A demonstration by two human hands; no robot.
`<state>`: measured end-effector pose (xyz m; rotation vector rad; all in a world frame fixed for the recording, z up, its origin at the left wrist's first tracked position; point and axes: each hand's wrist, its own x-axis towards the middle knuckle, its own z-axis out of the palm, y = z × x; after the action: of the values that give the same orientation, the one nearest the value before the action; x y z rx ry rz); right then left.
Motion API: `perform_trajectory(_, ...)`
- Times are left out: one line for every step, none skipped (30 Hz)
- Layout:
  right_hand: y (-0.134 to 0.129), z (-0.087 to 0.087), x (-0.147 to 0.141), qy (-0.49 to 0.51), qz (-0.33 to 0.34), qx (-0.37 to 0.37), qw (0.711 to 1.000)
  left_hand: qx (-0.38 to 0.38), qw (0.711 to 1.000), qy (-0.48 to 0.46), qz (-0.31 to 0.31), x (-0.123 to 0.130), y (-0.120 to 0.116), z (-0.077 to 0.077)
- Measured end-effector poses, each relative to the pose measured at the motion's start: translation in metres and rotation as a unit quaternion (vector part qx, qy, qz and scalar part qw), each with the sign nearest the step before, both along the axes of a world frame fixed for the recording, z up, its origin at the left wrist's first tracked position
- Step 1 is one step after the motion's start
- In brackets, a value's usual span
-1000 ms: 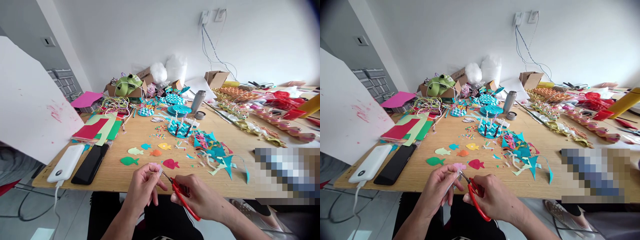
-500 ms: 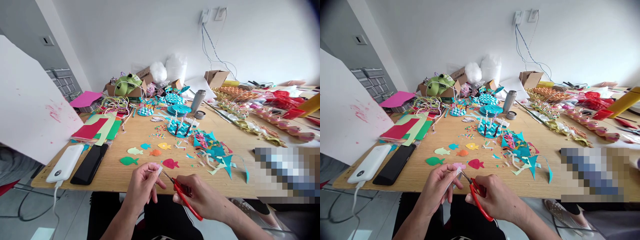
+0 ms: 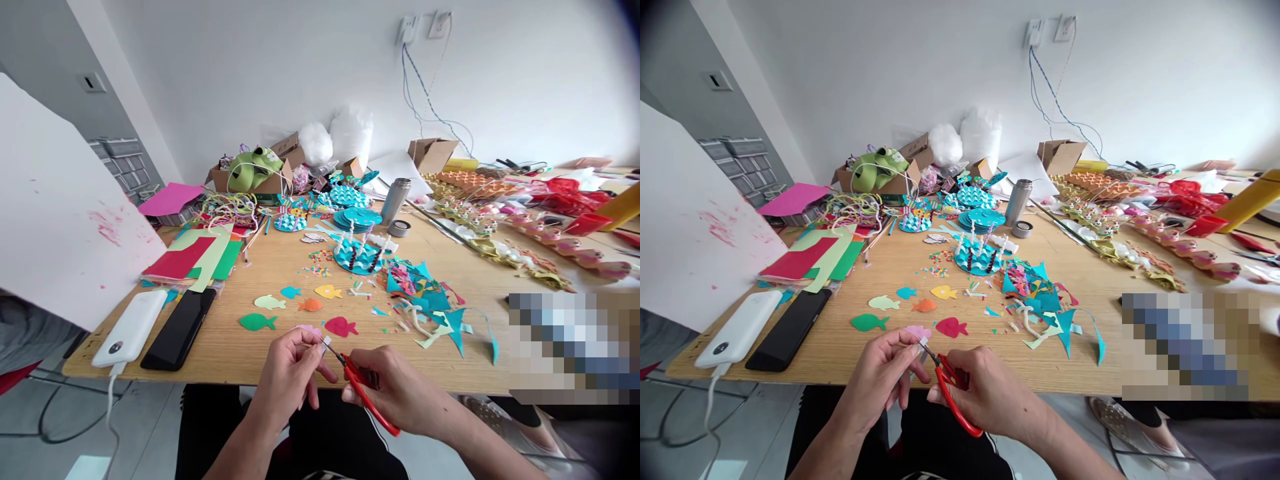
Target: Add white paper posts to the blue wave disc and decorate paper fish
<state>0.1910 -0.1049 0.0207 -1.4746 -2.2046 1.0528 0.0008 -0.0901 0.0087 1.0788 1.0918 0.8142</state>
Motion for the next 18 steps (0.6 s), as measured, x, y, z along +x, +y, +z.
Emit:
perform_trajectory(0.0001, -0.0004, 0.0003, 0.000, -0.001, 0.002, 1.000, 0.000, 1.000, -0.001, 0.001, 0.0003, 0.0002, -0.0005)
perform_trajectory(-0.0001, -0.0005, 0.0006, -0.001, -0.003, 0.004, 1.000, 0.000, 1.000, -0.002, 0.001, 0.0006, 0.0004, -0.0011)
perform_trajectory(-0.0004, -0.0005, 0.0008, -0.003, -0.004, 0.006, 1.000, 0.001, 1.000, -0.003, 0.002, 0.0008, 0.0005, -0.0017)
perform_trajectory(-0.0007, -0.0002, 0.0008, -0.005, -0.006, 0.007, 1.000, 0.002, 1.000, -0.004, 0.002, 0.0010, 0.0004, -0.0024)
perform_trajectory(-0.0011, 0.0002, 0.0008, -0.008, -0.007, 0.007, 1.000, 0.004, 1.000, -0.005, 0.002, 0.0010, 0.0003, -0.0031)
perform_trajectory(-0.0013, 0.0006, 0.0006, -0.011, -0.008, 0.007, 1.000, 0.005, 1.000, -0.005, 0.001, 0.0010, 0.0001, -0.0037)
perform_trajectory(-0.0014, 0.0010, 0.0004, -0.013, -0.009, 0.008, 1.000, 0.006, 1.000, -0.005, 0.000, 0.0008, -0.0001, -0.0042)
perform_trajectory(-0.0013, 0.0013, 0.0001, -0.015, -0.010, 0.009, 1.000, 0.008, 1.000, -0.004, 0.000, 0.0006, -0.0003, -0.0047)
perform_trajectory(-0.0010, 0.0014, -0.0003, -0.016, -0.012, 0.010, 1.000, 0.008, 1.000, -0.003, 0.001, 0.0004, -0.0004, -0.0051)
perform_trajectory(-0.0006, 0.0014, -0.0007, -0.016, -0.013, 0.011, 1.000, 0.008, 1.000, -0.004, 0.001, 0.0002, -0.0004, -0.0053)
perform_trajectory(-0.0001, 0.0013, -0.0011, -0.017, -0.015, 0.012, 1.000, 0.007, 1.000, -0.005, 0.001, 0.0001, -0.0002, -0.0053)
perform_trajectory(0.0003, 0.0011, -0.0015, -0.019, -0.018, 0.013, 1.000, 0.007, 1.000, -0.006, 0.002, 0.0001, 0.0001, -0.0051)
perform_trajectory(0.0006, 0.0009, -0.0019, -0.020, -0.020, 0.013, 1.000, 0.007, 1.000, -0.006, 0.003, 0.0002, 0.0005, -0.0047)
perform_trajectory(0.0008, 0.0008, -0.0021, -0.022, -0.022, 0.013, 0.999, 0.007, 1.000, -0.006, 0.003, 0.0004, 0.0009, -0.0042)
perform_trajectory(0.0009, 0.0008, -0.0022, -0.023, -0.024, 0.014, 0.999, 0.007, 1.000, -0.006, 0.003, 0.0007, 0.0012, -0.0035)
perform_trajectory(0.0008, 0.0008, -0.0023, -0.024, -0.026, 0.015, 0.999, 0.007, 1.000, -0.005, 0.005, 0.0010, 0.0015, -0.0028)
perform_trajectory(0.0007, 0.0008, -0.0022, -0.025, -0.027, 0.015, 0.999, 0.005, 1.000, -0.004, 0.005, 0.0013, 0.0015, -0.0022)
perform_trajectory(0.0006, 0.0008, -0.0021, -0.026, -0.027, 0.015, 0.999, 0.004, 1.000, -0.005, 0.006, 0.0015, 0.0014, -0.0018)
